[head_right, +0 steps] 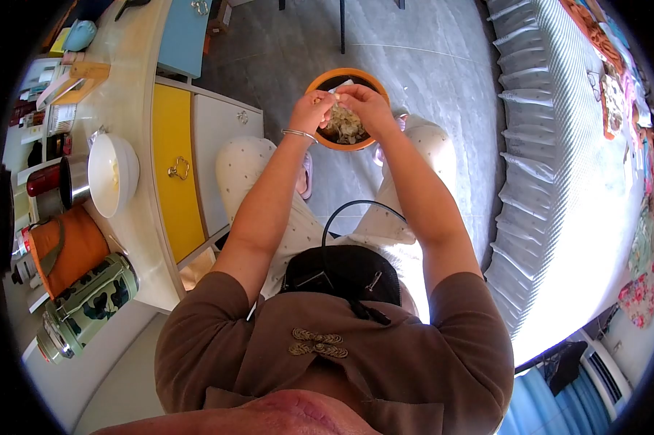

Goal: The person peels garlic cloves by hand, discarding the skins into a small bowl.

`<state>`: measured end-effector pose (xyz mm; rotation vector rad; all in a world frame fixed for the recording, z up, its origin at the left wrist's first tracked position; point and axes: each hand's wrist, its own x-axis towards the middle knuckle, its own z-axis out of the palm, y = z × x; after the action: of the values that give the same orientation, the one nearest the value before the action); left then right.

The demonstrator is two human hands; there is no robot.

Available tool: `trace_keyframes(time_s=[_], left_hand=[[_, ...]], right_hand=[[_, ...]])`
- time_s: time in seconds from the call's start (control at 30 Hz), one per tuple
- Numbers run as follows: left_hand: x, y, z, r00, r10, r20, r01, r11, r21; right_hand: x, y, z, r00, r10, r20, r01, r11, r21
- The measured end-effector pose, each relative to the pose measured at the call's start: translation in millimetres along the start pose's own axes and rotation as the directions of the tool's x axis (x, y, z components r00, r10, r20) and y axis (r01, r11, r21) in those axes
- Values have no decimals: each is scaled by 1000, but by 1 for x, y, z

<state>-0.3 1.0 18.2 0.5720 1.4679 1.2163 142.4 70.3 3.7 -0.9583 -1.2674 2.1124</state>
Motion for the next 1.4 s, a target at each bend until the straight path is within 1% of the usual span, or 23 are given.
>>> trace_keyframes(time_s=[0.07,0.3,0.4,0.47,0.6,0.7,0.77,0.9,0.97,1.17,1.4], left_hand=[[1,0,-2,999,-36,36,39,997,-63],[0,1,-4,994,-82,74,91,989,-119],[-3,4,-2,996,-70,56,77,989,-123],[-3,5,0,996,-75,42,80,988,-129],[-1,1,-1,996,-55,63,64,988,-141],[-1,2,-2,997,-50,62,57,991,-122],[-1,3,-3,995,-61,78,70,990,-120],[0,0,-6,994,-63,92,76,987,-145],[0,1,-7,993,-73,96,85,987,-134],[-2,0,-5,994,-70,87,84,984,-158],[-1,0,-4,993,-74,94,88,984,-154]], right_hand=[[0,0,0,1000,6,7,-6,1000,16],[0,-2,1,999,0,41,2,999,-48],[1,0,2,998,25,62,-25,1000,6],[0,0,3,998,36,48,-43,987,157],[2,1,2,999,24,43,-32,982,188],[1,-1,2,1000,5,16,-7,990,139],[-4,-11,5,999,-42,2,42,993,-108],[-1,-9,1,996,-83,30,87,980,-178],[-4,-12,3,996,-82,33,88,959,-270],[-6,-13,7,994,-111,15,110,939,-326],[-5,-10,4,994,-108,-19,98,951,-294]])
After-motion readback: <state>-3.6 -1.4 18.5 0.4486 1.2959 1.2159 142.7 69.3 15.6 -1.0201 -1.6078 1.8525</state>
